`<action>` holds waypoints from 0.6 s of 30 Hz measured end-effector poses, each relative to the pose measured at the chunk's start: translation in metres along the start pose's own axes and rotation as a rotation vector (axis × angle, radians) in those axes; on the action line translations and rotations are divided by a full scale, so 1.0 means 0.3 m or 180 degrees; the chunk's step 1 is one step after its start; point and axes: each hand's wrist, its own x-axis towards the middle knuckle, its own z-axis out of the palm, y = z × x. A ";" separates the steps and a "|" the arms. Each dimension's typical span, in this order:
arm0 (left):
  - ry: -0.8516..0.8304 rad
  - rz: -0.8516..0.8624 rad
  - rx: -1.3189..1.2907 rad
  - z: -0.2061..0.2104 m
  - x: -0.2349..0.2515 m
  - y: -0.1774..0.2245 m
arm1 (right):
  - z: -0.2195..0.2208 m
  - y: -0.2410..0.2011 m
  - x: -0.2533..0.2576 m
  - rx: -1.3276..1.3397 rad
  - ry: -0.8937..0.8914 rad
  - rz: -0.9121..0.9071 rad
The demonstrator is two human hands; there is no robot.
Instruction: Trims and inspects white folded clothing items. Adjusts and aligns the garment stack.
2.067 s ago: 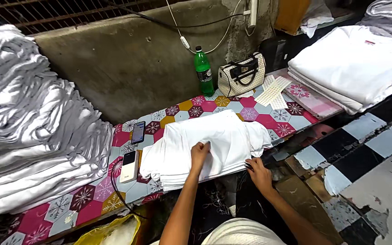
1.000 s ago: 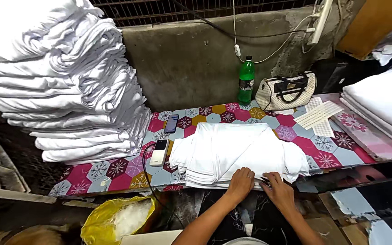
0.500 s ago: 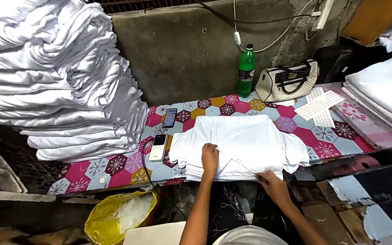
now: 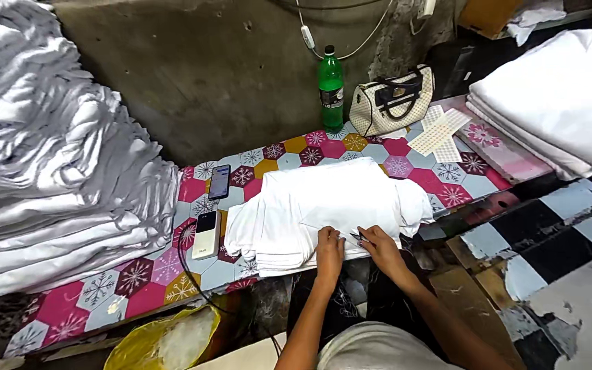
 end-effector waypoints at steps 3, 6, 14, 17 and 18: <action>0.0361 0.0191 -0.0072 0.019 -0.023 -0.010 | 0.007 0.029 -0.003 -0.0056 0.0182 -0.0013; 0.0284 0.0040 -0.0046 0.044 -0.038 0.019 | 0.008 0.037 0.000 -0.0028 0.0178 0.0049; 0.0376 -0.0057 -0.0539 0.082 -0.045 -0.005 | 0.067 0.104 -0.007 -0.0374 0.0770 -0.0724; 0.0299 -0.0371 -0.0887 0.057 -0.047 0.009 | 0.084 0.104 -0.020 -0.0459 0.0827 -0.0840; 0.0280 -0.0448 -0.0975 0.052 -0.046 0.013 | 0.091 0.099 -0.022 -0.0474 0.0827 -0.0878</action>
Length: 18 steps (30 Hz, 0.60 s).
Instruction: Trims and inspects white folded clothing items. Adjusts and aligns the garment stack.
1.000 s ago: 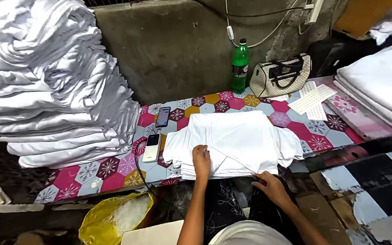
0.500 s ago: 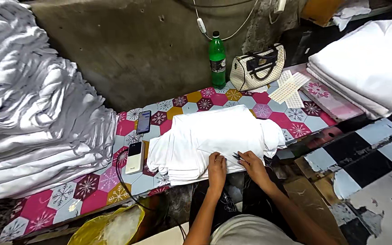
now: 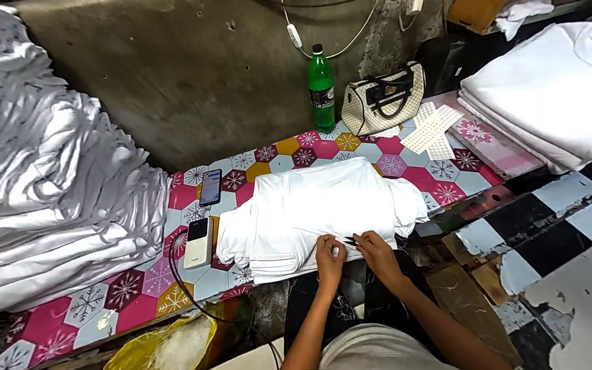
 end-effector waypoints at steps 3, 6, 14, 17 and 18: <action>-0.0005 -0.0147 -0.0187 -0.007 0.002 0.007 | 0.021 -0.017 0.003 -0.0028 0.0022 -0.0118; -0.0013 -0.0217 -0.0279 -0.011 0.004 0.006 | 0.038 -0.028 0.010 -0.0039 0.0043 -0.0137; -0.0245 -0.0358 0.0112 -0.036 -0.005 0.004 | 0.064 -0.006 0.002 -0.0141 0.0192 -0.0140; -0.0911 -0.0450 0.0799 -0.095 0.003 0.048 | 0.033 -0.003 0.004 -0.0074 0.0163 -0.0030; -0.0977 -0.0421 0.0965 -0.104 0.007 0.069 | 0.025 -0.001 0.007 -0.0075 0.0190 -0.0009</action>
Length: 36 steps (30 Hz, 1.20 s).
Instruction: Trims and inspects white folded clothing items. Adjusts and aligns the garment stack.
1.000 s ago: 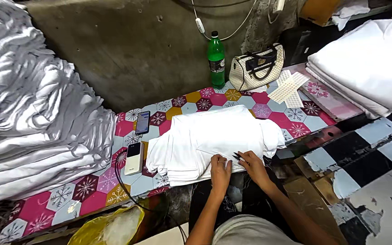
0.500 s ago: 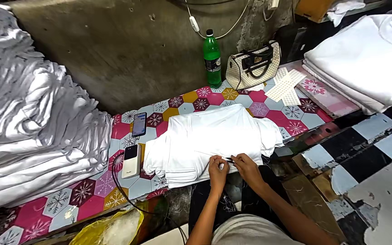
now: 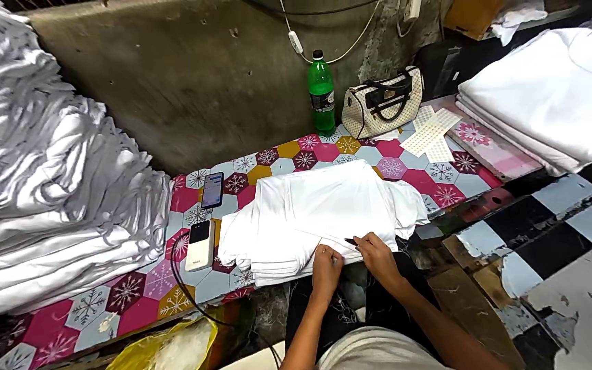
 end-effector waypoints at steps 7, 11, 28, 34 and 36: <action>0.0925 0.1408 0.0491 0.109 0.109 -0.055 | -0.015 0.000 0.035 -0.0100 0.0046 -0.0014; 0.1089 0.1587 0.0379 0.129 0.116 -0.100 | -0.023 0.014 0.027 -0.0190 -0.0096 -0.0089; 0.0811 0.0798 0.0269 0.107 0.062 -0.077 | -0.009 0.012 0.036 -0.0256 -0.0084 0.0057; 0.0773 0.0562 0.0192 0.074 0.042 -0.014 | -0.008 -0.009 0.014 -0.0306 0.0053 -0.0019; 0.1130 0.0838 0.0282 0.132 0.071 -0.046 | 0.006 -0.016 0.010 -0.0388 0.0069 -0.0112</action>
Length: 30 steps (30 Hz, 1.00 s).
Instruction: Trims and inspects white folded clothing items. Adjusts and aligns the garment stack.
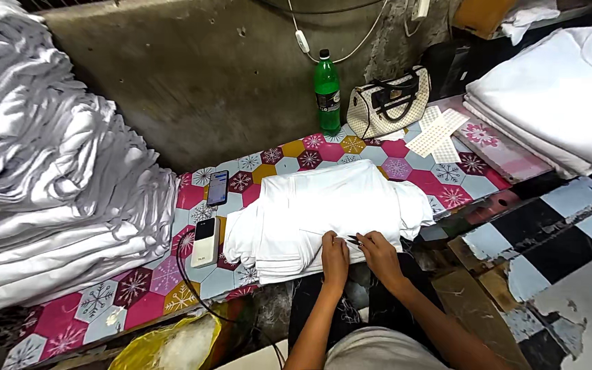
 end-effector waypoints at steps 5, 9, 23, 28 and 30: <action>0.0194 -0.0061 -0.0625 0.010 -0.006 -0.038 | 0.000 0.015 -0.011 -0.0060 -0.0044 -0.0070; 0.0134 -0.0376 -0.1025 -0.019 -0.009 -0.021 | 0.020 -0.004 -0.013 0.0080 -0.0057 -0.0176; 0.0077 -0.0471 -0.1048 -0.011 -0.012 -0.038 | 0.073 -0.006 -0.016 0.0189 0.0008 -0.0206; 0.0065 -0.0443 -0.1007 -0.009 -0.012 -0.043 | 0.082 0.002 -0.023 0.0088 0.0069 -0.0312; 0.0068 -0.0432 -0.1010 -0.009 -0.013 -0.045 | 0.082 0.001 -0.024 0.0056 0.0083 -0.0347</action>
